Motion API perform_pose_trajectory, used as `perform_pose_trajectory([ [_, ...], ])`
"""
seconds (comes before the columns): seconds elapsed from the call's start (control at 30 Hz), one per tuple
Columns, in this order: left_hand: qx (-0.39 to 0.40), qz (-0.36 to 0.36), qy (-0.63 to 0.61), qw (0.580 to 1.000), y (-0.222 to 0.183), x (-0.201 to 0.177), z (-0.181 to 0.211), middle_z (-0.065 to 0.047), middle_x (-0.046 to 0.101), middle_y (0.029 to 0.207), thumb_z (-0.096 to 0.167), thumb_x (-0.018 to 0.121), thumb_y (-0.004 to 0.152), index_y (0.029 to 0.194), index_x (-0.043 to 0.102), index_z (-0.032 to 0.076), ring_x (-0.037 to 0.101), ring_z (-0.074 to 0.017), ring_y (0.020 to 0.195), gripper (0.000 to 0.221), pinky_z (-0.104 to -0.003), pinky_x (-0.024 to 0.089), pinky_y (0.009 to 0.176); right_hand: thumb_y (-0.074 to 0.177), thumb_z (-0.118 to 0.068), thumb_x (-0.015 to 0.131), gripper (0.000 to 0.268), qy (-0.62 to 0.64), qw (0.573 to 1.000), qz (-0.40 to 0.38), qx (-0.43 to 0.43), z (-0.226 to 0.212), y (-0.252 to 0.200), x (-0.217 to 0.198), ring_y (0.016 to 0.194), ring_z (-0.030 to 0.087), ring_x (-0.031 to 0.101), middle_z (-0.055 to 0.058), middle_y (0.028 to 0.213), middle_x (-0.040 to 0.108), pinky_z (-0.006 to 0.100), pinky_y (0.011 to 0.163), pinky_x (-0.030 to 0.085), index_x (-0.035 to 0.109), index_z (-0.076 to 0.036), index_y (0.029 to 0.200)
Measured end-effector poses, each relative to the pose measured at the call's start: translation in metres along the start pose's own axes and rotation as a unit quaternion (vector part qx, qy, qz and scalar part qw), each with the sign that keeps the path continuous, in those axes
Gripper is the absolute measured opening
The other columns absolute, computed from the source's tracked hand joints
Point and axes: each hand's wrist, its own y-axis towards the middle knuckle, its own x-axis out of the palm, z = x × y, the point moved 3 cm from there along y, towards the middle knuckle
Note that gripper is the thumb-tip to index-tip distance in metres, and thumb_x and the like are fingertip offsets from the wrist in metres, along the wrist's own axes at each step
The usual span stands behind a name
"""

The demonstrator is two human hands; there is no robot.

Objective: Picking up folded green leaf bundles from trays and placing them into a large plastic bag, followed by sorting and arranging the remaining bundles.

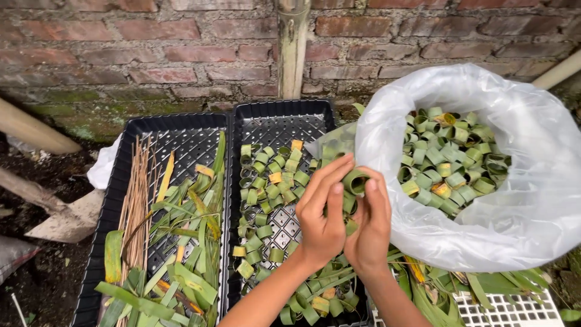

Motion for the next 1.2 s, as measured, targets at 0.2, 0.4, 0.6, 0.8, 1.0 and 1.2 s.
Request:
perform_pose_trajectory([
  [0.2,0.072,-0.012,-0.143,0.987,0.051,0.077,0.01,-0.01,0.072,0.127,0.013,0.05,0.111,0.123,0.072,0.006,0.073,-0.0306,0.119,0.026,-0.043,0.059,0.105,0.109,-0.034,0.044,0.035,0.068,0.978,0.041,-0.191,-0.041,0.057,-0.047,0.101,0.014,0.061,0.008,0.112,0.06,0.033,0.098,0.057,0.055,-0.005,0.125],
  [0.4,0.059,-0.086,-0.229,0.968,0.04,0.184,-0.039,0.001,0.072,0.127,0.014,0.051,0.114,0.125,0.073,0.015,0.071,-0.0205,0.121,0.024,-0.038,0.057,0.109,0.107,-0.03,0.055,0.025,0.005,0.954,0.169,-0.249,-0.066,0.088,-0.121,0.103,0.012,0.061,0.008,0.115,0.065,0.031,0.098,0.058,0.059,-0.008,0.12],
  [0.6,0.093,-0.215,-0.121,0.965,0.031,0.211,-0.073,-0.016,0.072,0.122,0.017,0.049,0.112,0.121,0.071,0.003,0.067,-0.0346,0.124,0.027,-0.047,0.053,0.11,0.101,-0.028,0.06,0.024,-0.182,0.942,0.232,-0.163,-0.075,0.085,-0.142,0.101,0.01,0.054,-0.002,0.111,0.061,0.031,0.083,0.049,0.065,-0.013,0.119],
  [0.8,0.071,-0.222,-0.091,0.968,0.044,0.17,-0.054,-0.019,0.068,0.129,0.021,0.048,0.113,0.121,0.07,0.001,0.059,-0.0389,0.135,0.031,-0.054,0.045,0.118,0.103,-0.021,0.063,0.023,-0.279,0.914,0.218,-0.196,-0.077,0.079,-0.142,0.117,0.021,0.052,0.006,0.131,0.051,0.035,0.091,0.049,0.064,-0.011,0.123],
  [1.0,0.03,-0.172,-0.06,0.983,0.064,0.066,-0.037,-0.015,0.064,0.138,0.024,0.046,0.114,0.123,0.069,0.006,0.054,-0.0393,0.14,0.03,-0.057,0.041,0.12,0.11,-0.013,0.061,0.035,-0.458,0.846,0.146,-0.229,-0.092,0.054,-0.113,0.129,0.04,0.056,0.013,0.141,0.043,0.051,0.096,0.049,0.053,-0.007,0.144],
  [1.2,-0.221,-0.151,0.115,0.957,0.022,-0.064,-0.09,-0.011,0.061,0.144,0.041,0.038,0.106,0.126,0.07,0.011,0.052,-0.0286,0.138,0.048,-0.052,0.04,0.115,0.107,-0.039,0.059,0.063,-0.716,0.673,0.145,-0.115,-0.093,0.055,-0.103,0.088,0.037,0.067,0.018,0.118,0.068,0.06,0.079,0.043,0.053,0.002,0.154],
])
